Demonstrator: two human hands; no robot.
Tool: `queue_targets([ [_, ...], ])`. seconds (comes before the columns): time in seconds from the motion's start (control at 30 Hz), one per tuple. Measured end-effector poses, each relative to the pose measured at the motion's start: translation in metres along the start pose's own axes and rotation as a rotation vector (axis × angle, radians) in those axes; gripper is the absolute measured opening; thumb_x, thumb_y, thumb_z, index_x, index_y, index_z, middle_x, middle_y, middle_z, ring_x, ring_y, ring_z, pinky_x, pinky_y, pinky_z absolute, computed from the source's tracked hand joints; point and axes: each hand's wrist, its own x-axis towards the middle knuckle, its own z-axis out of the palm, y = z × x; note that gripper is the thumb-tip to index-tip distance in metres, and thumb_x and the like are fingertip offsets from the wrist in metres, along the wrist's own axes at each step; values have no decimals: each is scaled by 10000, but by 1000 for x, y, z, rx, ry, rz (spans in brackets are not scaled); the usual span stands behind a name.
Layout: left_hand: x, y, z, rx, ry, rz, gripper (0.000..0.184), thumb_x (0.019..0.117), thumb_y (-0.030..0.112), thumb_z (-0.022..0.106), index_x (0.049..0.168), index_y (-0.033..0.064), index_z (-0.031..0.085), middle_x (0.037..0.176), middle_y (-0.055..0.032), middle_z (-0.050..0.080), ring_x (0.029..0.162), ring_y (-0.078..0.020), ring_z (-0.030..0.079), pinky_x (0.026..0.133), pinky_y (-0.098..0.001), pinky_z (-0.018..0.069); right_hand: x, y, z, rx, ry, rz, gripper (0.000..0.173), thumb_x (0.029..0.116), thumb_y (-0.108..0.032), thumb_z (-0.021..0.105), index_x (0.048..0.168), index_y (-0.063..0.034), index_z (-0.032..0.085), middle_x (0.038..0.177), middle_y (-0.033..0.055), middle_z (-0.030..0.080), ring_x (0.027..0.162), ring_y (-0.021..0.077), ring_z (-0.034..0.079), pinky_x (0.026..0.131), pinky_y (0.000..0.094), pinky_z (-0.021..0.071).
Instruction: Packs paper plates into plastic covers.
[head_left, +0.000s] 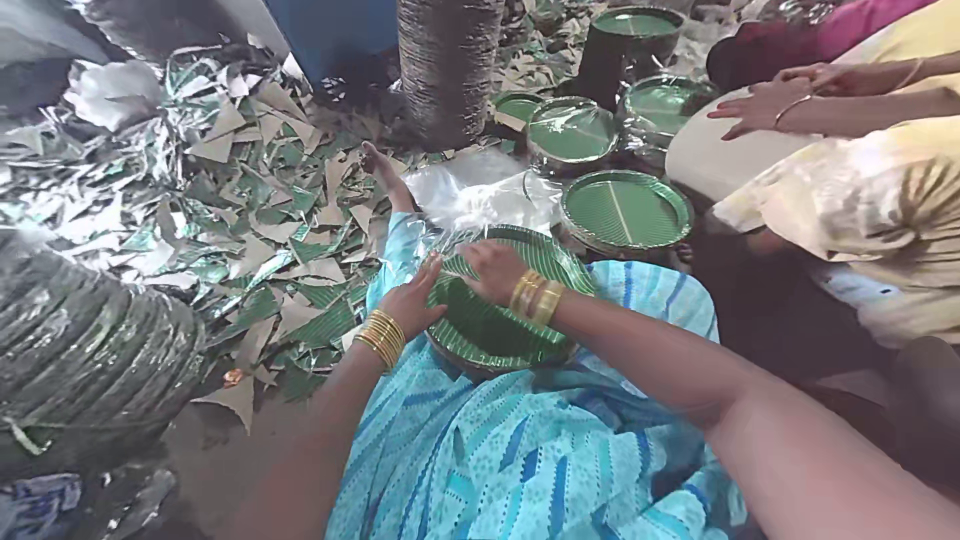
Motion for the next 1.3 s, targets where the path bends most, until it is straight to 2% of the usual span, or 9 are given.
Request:
queue_targets([
  [0.17, -4, -2, 2, -1, 49, 24, 831, 1026, 372, 602, 1659, 133, 121, 1732, -92, 94, 1330, -365, 569, 1028, -546, 488, 67, 13, 34, 37, 23, 200, 628, 1021, -252, 622, 1561, -26, 394, 1535, 244, 462, 1322, 450, 536, 1028, 613, 455],
  [0.27, -1, -6, 8, -8, 95, 46, 837, 1012, 391, 620, 1656, 126, 155, 1728, -83, 125, 1238, -359, 637, 976, -532, 525, 87, 32, 35, 62, 101, 286, 461, 1019, -163, 600, 1439, 12, 524, 1407, 265, 549, 1118, 458, 651, 860, 602, 549],
  [0.53, 20, -35, 15, -128, 211, 175, 743, 1010, 428, 607, 1605, 78, 334, 1704, -78, 232, 1165, -360, 685, 911, -544, 560, 102, 132, 19, 48, 203, 404, 276, 1012, -47, 526, 1224, -5, 698, 1273, 214, 666, 1132, 425, 658, 901, 603, 536],
  [0.73, 66, -69, -4, -201, 308, 303, 584, 1033, 158, 490, 1595, 71, 354, 1634, -139, 379, 1211, -343, 661, 949, -525, 543, 78, 160, 16, 171, 354, 432, 282, 986, -13, 556, 1233, -2, 691, 1292, 231, 667, 1109, 444, 674, 911, 634, 525],
  [0.8, 80, -69, -20, -131, 312, 287, 645, 991, 129, 560, 1597, 69, 348, 1636, -154, 372, 1059, -378, 709, 850, -564, 560, 76, 143, 21, 120, 435, 318, 419, 931, -11, 591, 1346, -1, 646, 1491, 238, 532, 1273, 439, 591, 1019, 606, 484],
  [0.93, 97, -53, -32, -61, 235, 299, 689, 960, 100, 656, 1590, 96, 378, 1643, -158, 358, 1051, -455, 708, 850, -652, 544, 81, 99, 53, 32, 764, -269, 200, 936, -105, 652, 1067, -60, 796, 1314, 217, 682, 1248, 414, 633, 1064, 608, 445],
  [1.07, 110, -60, -2, -77, 369, 463, 667, 847, 23, 693, 1491, 27, 521, 1499, -237, 530, 1000, -517, 711, 768, -724, 540, 105, 88, 54, -181, 657, -460, 175, 926, -85, 682, 1054, -137, 789, 1486, 29, 598, 1440, 302, 490, 1155, 631, 357],
  [1.17, 104, -69, -2, -104, 349, 530, 688, 859, -32, 642, 1524, 60, 489, 1512, -240, 514, 949, -520, 716, 731, -704, 555, 124, 116, 48, -118, 486, -320, 238, 879, -33, 714, 1094, -90, 799, 1506, 92, 574, 1443, 333, 479, 1174, 624, 329],
  [1.3, 98, -73, -9, -105, 339, 598, 635, 903, -85, 548, 1523, 27, 474, 1538, -245, 480, 1086, -521, 686, 817, -689, 554, 131, 165, 34, -103, 362, -64, 334, 941, 24, 585, 1225, -42, 747, 1418, 204, 622, 1181, 391, 665, 978, 526, 514],
])
